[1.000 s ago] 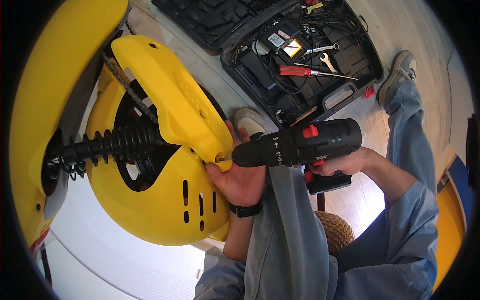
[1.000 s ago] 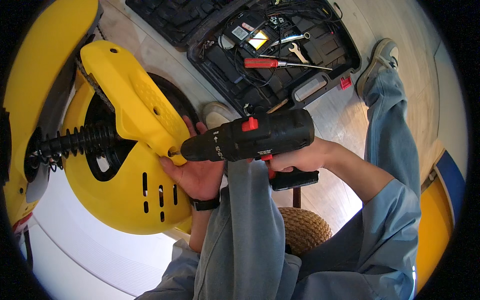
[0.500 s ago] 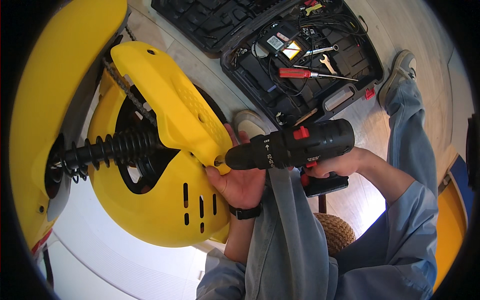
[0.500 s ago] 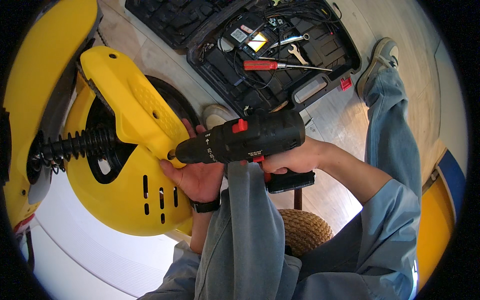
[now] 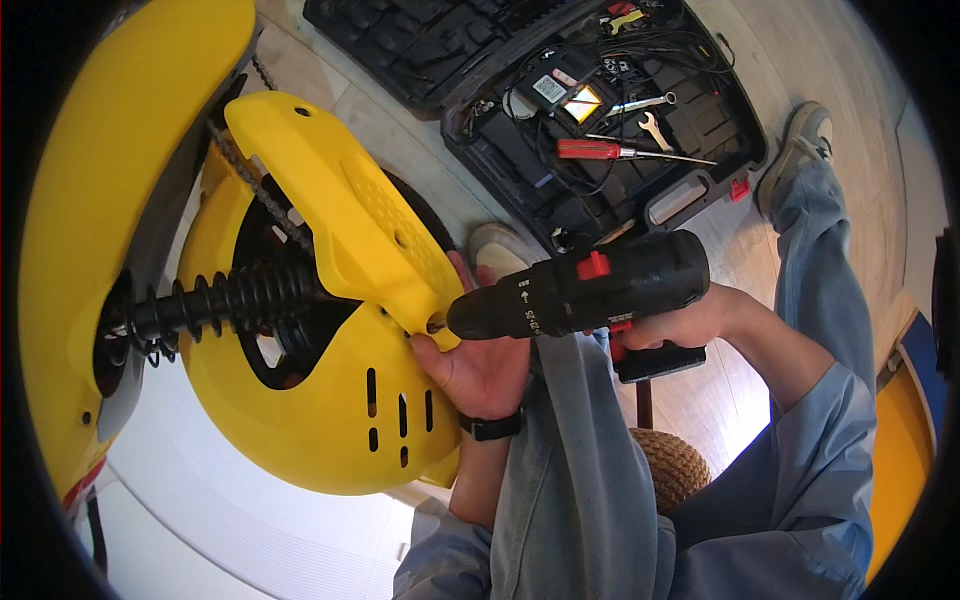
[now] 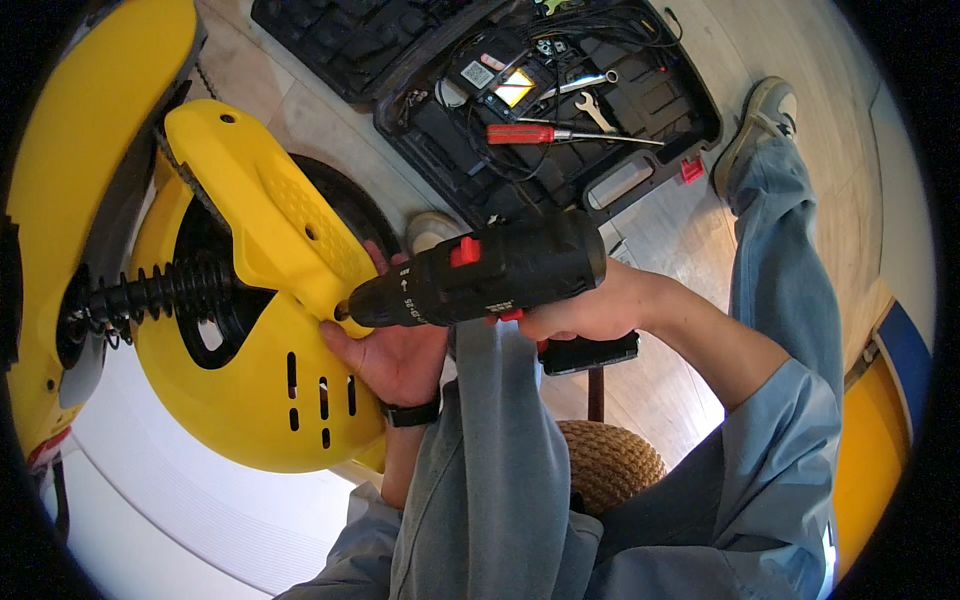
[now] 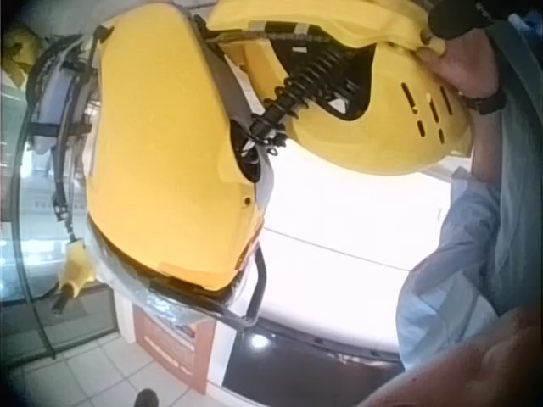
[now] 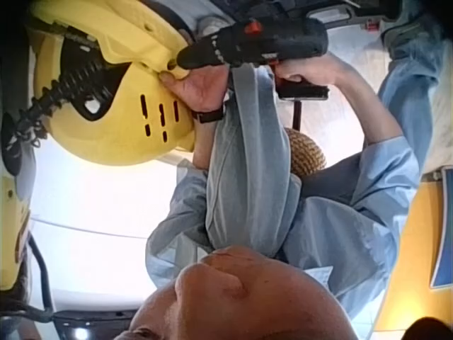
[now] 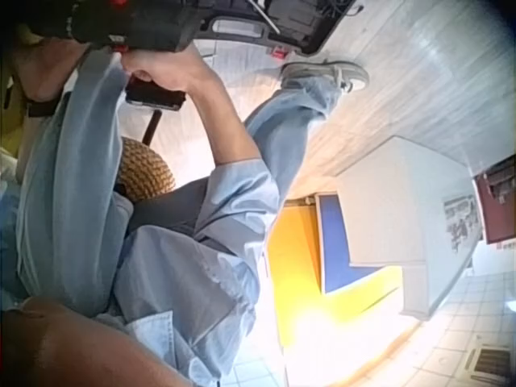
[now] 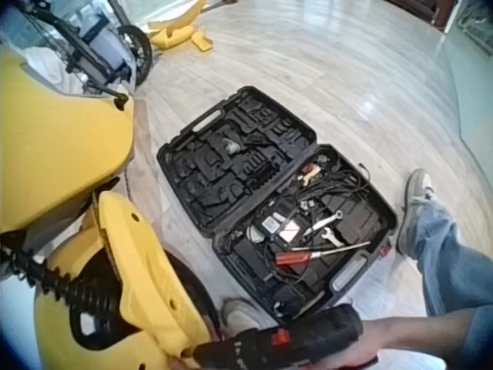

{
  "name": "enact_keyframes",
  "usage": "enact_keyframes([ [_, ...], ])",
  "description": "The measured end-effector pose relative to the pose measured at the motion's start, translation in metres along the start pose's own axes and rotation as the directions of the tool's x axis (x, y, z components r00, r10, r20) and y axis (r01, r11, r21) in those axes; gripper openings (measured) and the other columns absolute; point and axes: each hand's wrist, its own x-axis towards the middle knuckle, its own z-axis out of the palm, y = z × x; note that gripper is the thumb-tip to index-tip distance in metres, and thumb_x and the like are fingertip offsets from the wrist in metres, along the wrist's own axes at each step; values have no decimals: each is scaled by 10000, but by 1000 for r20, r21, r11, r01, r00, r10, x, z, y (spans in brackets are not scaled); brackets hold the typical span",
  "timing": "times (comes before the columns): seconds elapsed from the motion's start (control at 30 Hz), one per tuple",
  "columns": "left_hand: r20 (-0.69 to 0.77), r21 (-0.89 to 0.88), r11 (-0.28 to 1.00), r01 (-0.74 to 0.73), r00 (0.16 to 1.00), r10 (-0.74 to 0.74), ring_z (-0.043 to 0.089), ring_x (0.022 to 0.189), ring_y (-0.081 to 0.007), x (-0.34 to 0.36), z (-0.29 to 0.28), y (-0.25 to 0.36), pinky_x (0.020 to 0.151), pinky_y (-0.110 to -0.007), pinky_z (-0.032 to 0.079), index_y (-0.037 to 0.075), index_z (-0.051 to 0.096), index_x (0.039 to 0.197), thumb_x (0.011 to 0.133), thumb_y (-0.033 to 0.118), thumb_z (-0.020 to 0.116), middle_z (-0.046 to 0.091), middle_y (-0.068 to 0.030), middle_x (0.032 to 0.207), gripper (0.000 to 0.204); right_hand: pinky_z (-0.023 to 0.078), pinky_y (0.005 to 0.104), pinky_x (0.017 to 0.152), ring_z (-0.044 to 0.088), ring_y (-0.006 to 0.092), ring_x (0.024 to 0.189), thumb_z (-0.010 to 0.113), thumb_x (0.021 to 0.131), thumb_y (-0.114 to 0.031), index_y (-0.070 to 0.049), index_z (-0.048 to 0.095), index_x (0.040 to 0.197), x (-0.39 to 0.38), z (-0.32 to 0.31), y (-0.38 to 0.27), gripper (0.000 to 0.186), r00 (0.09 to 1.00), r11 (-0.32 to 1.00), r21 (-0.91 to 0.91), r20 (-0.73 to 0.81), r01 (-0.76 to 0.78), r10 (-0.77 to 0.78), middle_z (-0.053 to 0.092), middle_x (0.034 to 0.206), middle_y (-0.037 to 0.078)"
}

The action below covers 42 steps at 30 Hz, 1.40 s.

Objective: Using a power drill to unscrew and remove a plastic fairing from a yellow motorcycle.

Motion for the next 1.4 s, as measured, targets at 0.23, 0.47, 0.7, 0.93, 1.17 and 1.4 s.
enact_keyframes([
  [0.23, 12, 10, 999, 44, 999, -44, 435, 1305, -284, 0, 1, 0, 1108, -574, 218, 212, 315, 1475, 711, 558, 762, 529, -103, 1347, 950, 505, 310, 631, 593, 145, 651, 680, 718, -80, -14, 662, 956, -3, -7, 13, 248, 929, 897, -256, 16, 361, -370, 647, 760, 50],
  [0.47, -18, -13, 999, 29, 999, -29, 485, 1258, -246, -3, 8, 0, 1117, -498, 264, 157, 340, 1460, 698, 430, 818, 528, -90, 1355, 940, 426, 284, 518, 524, 98, 566, 668, 701, -66, -4, 642, 854, -1, -6, 4, 167, 1000, 986, -164, 14, -18, 20, 583, 641, 15],
  [0.7, -59, 9, 1000, -27, 998, 27, 443, 1280, -199, -3, 7, -2, 1114, -494, 263, 183, 347, 1457, 723, 429, 795, 432, 44, 1445, 894, 359, 260, 470, 470, 74, 530, 629, 686, -15, -6, 630, 842, 4, -1, 5, 156, 1000, 996, -80, -13, 26, -27, 532, 611, -7],
  [0.93, -67, -8, 999, -32, 997, 31, 410, 1296, -190, -4, 5, -3, 1107, -512, 257, 235, 346, 1456, 740, 441, 776, 370, 66, 1484, 860, 344, 248, 462, 456, 73, 525, 603, 680, 12, -14, 632, 884, 3, -2, 4, 208, 1000, 998, -53, -7, 23, -23, 531, 629, -13],
  [1.17, -39, -67, 998, -19, 999, 16, 397, 1302, -201, -3, 1, -2, 1104, -524, 252, 243, 348, 1453, 751, 439, 773, 368, 67, 1481, 844, 354, 244, 459, 468, 75, 545, 596, 705, -3, -24, 657, 1004, 5, 0, 1, 306, 998, 997, -52, 36, 57, -55, 568, 705, 1],
  [1.4, -43, -30, 999, -33, 999, 32, 436, 1286, -223, -1, 0, -5, 1106, -549, 225, 222, 351, 1450, 727, 482, 780, 465, 5, 1399, 880, 346, 240, 453, 455, 76, 525, 595, 713, -2, -15, 648, 1014, 6, -2, 3, 306, 994, 996, -35, 63, 86, -84, 561, 697, 5],
])
